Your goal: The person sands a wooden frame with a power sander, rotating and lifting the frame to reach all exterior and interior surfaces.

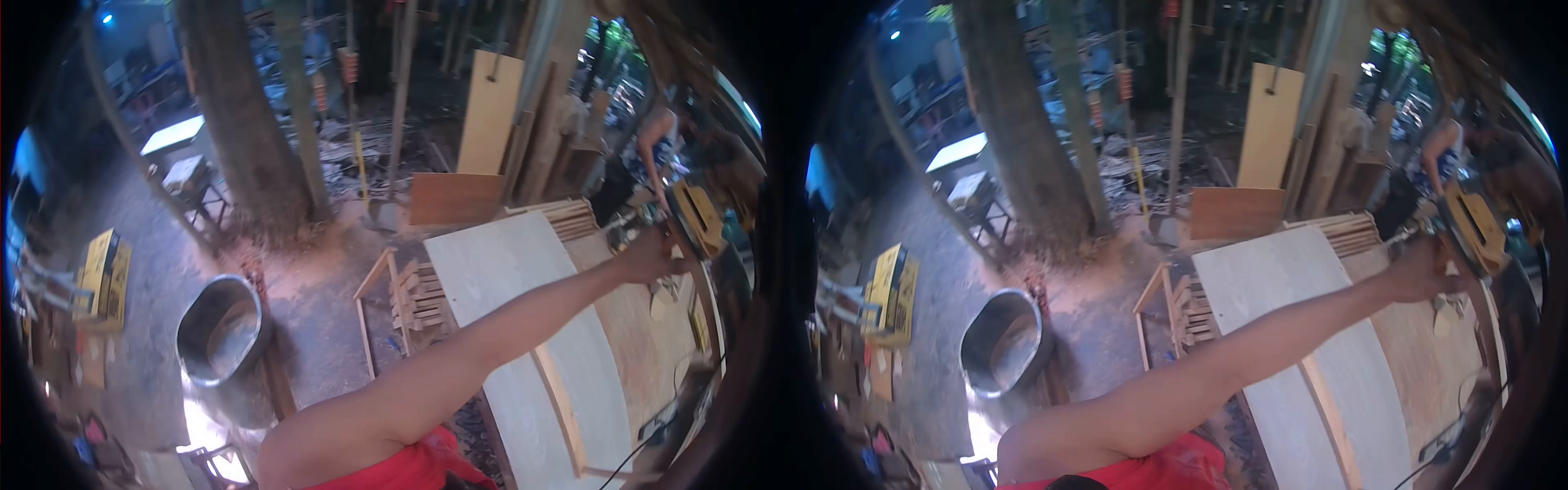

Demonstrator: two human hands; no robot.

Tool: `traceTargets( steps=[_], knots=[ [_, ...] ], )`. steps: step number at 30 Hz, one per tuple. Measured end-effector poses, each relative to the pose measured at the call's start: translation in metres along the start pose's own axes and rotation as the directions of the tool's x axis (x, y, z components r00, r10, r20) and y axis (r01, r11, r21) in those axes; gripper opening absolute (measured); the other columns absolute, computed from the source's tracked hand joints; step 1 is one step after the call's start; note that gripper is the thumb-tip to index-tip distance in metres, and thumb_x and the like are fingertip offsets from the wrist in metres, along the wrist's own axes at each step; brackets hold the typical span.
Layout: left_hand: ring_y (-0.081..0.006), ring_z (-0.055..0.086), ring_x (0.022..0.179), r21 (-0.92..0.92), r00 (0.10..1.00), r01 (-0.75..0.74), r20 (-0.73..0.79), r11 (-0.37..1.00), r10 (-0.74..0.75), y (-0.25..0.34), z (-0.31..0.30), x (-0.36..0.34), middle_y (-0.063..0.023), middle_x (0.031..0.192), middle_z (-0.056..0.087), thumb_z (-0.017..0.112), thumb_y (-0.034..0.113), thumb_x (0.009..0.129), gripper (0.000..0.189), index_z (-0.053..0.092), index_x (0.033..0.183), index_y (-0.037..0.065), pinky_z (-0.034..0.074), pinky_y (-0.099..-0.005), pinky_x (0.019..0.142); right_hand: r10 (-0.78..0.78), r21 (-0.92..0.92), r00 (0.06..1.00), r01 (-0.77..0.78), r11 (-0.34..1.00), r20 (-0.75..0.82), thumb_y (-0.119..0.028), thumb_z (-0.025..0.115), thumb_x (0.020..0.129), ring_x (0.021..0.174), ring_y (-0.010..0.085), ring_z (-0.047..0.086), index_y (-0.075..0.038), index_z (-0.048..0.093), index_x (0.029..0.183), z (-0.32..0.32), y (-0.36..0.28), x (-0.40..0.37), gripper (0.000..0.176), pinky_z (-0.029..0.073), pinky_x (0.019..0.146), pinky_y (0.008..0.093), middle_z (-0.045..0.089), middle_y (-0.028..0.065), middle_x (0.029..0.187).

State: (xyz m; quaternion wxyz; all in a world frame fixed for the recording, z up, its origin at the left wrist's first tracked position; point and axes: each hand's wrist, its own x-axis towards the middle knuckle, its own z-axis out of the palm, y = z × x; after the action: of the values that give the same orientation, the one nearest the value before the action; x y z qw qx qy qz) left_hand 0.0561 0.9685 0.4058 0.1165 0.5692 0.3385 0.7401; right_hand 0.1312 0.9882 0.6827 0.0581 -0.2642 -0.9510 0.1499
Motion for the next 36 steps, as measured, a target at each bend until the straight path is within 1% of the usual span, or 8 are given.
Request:
traceTargets(
  steps=[14,16,23,25,28,30,33,36],
  knots=[
    [-0.0179,0.061,0.116,-0.363,0.998,0.056,0.031,0.930,-0.048,-0.005,0.015,0.001,-0.0116,0.126,0.065,0.087,0.017,0.074,0.064,0.062,0.130,-0.002,0.052,-0.0334,0.097,-0.353,0.232,0.936,0.345,0.909,-0.009,-0.003,0.075,0.080,0.084,0.0155,0.068,-0.003,0.070,0.123,-0.004,0.040,0.015,0.043,0.055,0.072,0.0292,0.073,0.0056,0.101],
    [-0.0157,0.060,0.118,-0.302,1.000,0.005,0.004,0.953,-0.004,-0.003,0.013,0.003,-0.0098,0.127,0.065,0.086,0.013,0.075,0.060,0.062,0.128,-0.003,0.052,-0.0316,0.098,-0.062,-0.077,0.998,0.061,0.995,-0.013,-0.005,0.075,0.080,0.083,0.0151,0.067,-0.004,0.070,0.126,-0.004,0.001,-0.015,0.046,0.055,0.071,0.0286,0.073,0.0058,0.101],
    [-0.0193,0.060,0.122,-0.362,0.998,0.056,0.038,0.930,-0.046,-0.011,0.017,0.006,-0.0099,0.130,0.064,0.085,0.016,0.077,0.061,0.062,0.131,-0.001,0.050,-0.0338,0.100,-0.057,-0.114,0.998,0.052,0.992,-0.038,-0.006,0.075,0.082,0.085,0.0161,0.067,-0.010,0.068,0.134,-0.010,0.014,-0.016,0.052,0.055,0.072,0.0284,0.072,0.0071,0.104],
    [-0.0274,0.061,0.123,-0.070,0.990,-0.140,-0.020,0.988,0.139,-0.013,0.019,0.007,-0.0147,0.127,0.066,0.084,0.026,0.080,0.061,0.063,0.132,0.002,0.050,-0.0390,0.103,-0.087,-0.099,0.995,0.083,0.992,-0.040,-0.010,0.077,0.080,0.090,0.0176,0.067,-0.009,0.067,0.135,-0.010,0.013,-0.011,0.057,0.054,0.077,0.0295,0.072,0.0086,0.108],
    [-0.0396,0.065,0.119,0.110,0.962,0.229,0.127,0.967,-0.243,0.001,0.006,0.007,-0.0245,0.124,0.068,0.081,0.042,0.083,0.065,0.064,0.134,0.006,0.050,-0.0448,0.105,-0.153,-0.116,0.987,0.146,0.982,-0.055,-0.016,0.079,0.076,0.096,0.0197,0.067,-0.008,0.066,0.138,-0.010,0.027,-0.007,0.064,0.054,0.083,0.0311,0.072,0.0109,0.114],
    [-0.0326,0.074,0.083,0.208,0.999,-0.021,0.033,0.978,0.014,-0.041,0.018,0.011,-0.0209,0.096,0.075,0.080,0.052,0.083,0.064,0.068,0.118,0.000,0.060,-0.0415,0.079,-0.151,-0.191,0.985,0.133,0.972,-0.080,-0.020,0.080,0.073,0.101,0.0211,0.067,-0.007,0.064,0.139,-0.007,0.037,-0.009,0.069,0.054,0.087,0.0321,0.071,0.0124,0.118],
    [-0.0236,0.066,0.120,-0.157,0.991,-0.039,0.118,0.987,0.057,-0.009,0.012,0.003,-0.0164,0.126,0.070,0.083,0.033,0.090,0.059,0.061,0.129,-0.006,0.054,-0.0370,0.099,-0.089,-0.328,0.990,0.049,0.943,-0.107,-0.026,0.082,0.070,0.107,0.0233,0.067,-0.006,0.063,0.142,-0.010,0.037,-0.009,0.077,0.054,0.094,0.0337,0.071,0.0146,0.124],
    [-0.0155,0.066,0.108,-0.423,0.993,0.072,0.112,0.903,-0.027,-0.009,0.019,-0.001,-0.0108,0.116,0.071,0.087,0.021,0.088,0.057,0.059,0.131,-0.004,0.054,-0.0309,0.090,-0.008,-0.380,0.993,-0.037,0.924,-0.117,-0.030,0.084,0.067,0.112,0.0247,0.067,-0.005,0.062,0.143,-0.012,0.026,-0.021,0.083,0.053,0.098,0.0348,0.071,0.0161,0.128]
  ],
)
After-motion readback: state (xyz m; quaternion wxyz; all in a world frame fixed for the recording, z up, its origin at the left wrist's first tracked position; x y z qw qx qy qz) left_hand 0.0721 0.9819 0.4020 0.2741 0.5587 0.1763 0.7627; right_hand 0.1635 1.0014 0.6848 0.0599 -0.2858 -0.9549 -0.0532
